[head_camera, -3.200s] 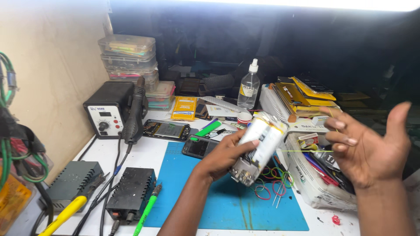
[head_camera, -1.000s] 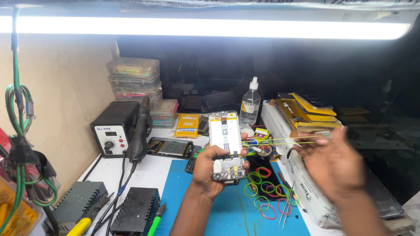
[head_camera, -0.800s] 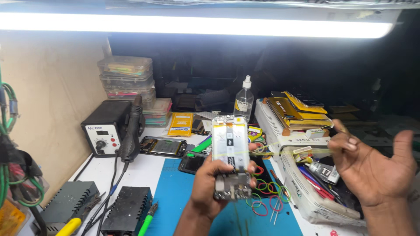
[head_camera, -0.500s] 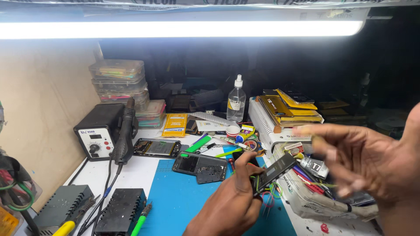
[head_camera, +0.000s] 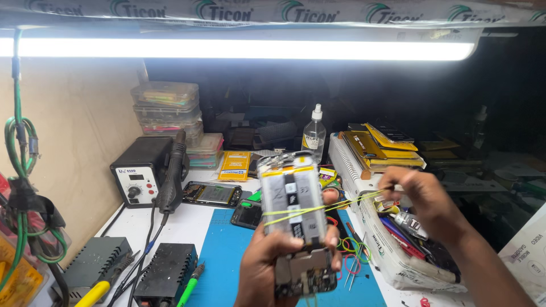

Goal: The person manipulates a mobile phone on a repair bench, fits internal components, applies rubber bands to secure the display, and uses a screwdriver to fasten internal screws.

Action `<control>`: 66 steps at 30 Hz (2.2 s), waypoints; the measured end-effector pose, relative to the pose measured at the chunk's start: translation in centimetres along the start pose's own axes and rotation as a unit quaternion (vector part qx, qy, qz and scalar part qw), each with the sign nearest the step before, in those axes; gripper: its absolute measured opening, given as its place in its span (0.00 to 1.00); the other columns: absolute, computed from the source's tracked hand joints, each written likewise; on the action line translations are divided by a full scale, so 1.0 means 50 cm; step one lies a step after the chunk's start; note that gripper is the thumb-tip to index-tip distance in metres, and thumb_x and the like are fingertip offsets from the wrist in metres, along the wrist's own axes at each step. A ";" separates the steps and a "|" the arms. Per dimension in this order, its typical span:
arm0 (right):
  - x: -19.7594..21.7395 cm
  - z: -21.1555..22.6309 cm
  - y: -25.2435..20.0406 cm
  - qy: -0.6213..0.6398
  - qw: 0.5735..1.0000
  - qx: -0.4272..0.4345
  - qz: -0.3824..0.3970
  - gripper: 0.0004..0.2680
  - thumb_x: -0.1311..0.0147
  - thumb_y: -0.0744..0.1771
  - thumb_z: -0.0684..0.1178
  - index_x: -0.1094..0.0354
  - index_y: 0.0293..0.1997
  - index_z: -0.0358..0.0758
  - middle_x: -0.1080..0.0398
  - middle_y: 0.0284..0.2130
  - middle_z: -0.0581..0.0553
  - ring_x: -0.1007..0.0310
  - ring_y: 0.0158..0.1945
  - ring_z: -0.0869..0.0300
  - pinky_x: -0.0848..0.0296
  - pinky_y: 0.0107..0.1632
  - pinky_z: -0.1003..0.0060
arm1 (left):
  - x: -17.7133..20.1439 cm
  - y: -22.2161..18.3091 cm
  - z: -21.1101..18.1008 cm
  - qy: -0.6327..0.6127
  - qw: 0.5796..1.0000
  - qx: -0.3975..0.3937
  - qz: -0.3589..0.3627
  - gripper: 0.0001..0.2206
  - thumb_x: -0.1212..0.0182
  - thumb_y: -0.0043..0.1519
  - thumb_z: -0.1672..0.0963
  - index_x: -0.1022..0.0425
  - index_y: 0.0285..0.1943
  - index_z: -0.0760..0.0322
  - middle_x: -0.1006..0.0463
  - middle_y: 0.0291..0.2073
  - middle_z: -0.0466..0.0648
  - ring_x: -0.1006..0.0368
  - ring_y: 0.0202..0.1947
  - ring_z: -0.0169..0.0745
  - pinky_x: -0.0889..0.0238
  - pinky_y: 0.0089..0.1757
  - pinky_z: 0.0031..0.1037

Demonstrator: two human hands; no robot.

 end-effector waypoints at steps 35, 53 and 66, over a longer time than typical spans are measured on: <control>-0.138 0.212 -0.145 -0.458 0.824 0.263 -0.205 0.06 0.33 0.61 0.46 0.22 0.38 0.47 0.25 0.35 0.55 0.36 0.46 0.55 0.35 0.48 0.61 | 0.117 -0.075 0.156 -0.012 0.980 0.168 -0.105 0.39 0.49 0.43 0.65 0.42 0.72 0.78 0.23 0.46 0.72 0.19 0.39 0.67 0.20 0.44 0.45; -0.129 0.005 0.044 0.183 0.976 -0.107 -0.050 0.16 0.37 0.61 0.37 0.29 0.53 0.29 0.17 0.36 0.42 0.19 0.43 0.59 0.23 0.49 0.64 | 0.124 0.044 -0.012 0.245 0.962 0.121 0.004 0.34 0.46 0.56 0.54 0.48 0.74 0.66 0.31 0.60 0.66 0.26 0.55 0.54 0.28 0.51 0.44; -0.217 0.093 0.033 -0.334 0.854 0.372 -0.141 0.14 0.39 0.57 0.33 0.26 0.41 0.45 0.19 0.41 0.52 0.20 0.48 0.53 0.21 0.48 0.60 | 0.352 0.185 0.002 0.171 0.952 0.201 -0.152 0.22 0.51 0.68 0.48 0.28 0.57 0.71 0.19 0.42 0.54 0.20 0.41 0.43 0.25 0.43 0.35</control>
Point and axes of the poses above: each hand's wrist, its own y-axis towards the middle knuckle, its own x-axis out of the back of the hand, z = x × y, the point moved 9 cm from there along y, towards the middle knuckle
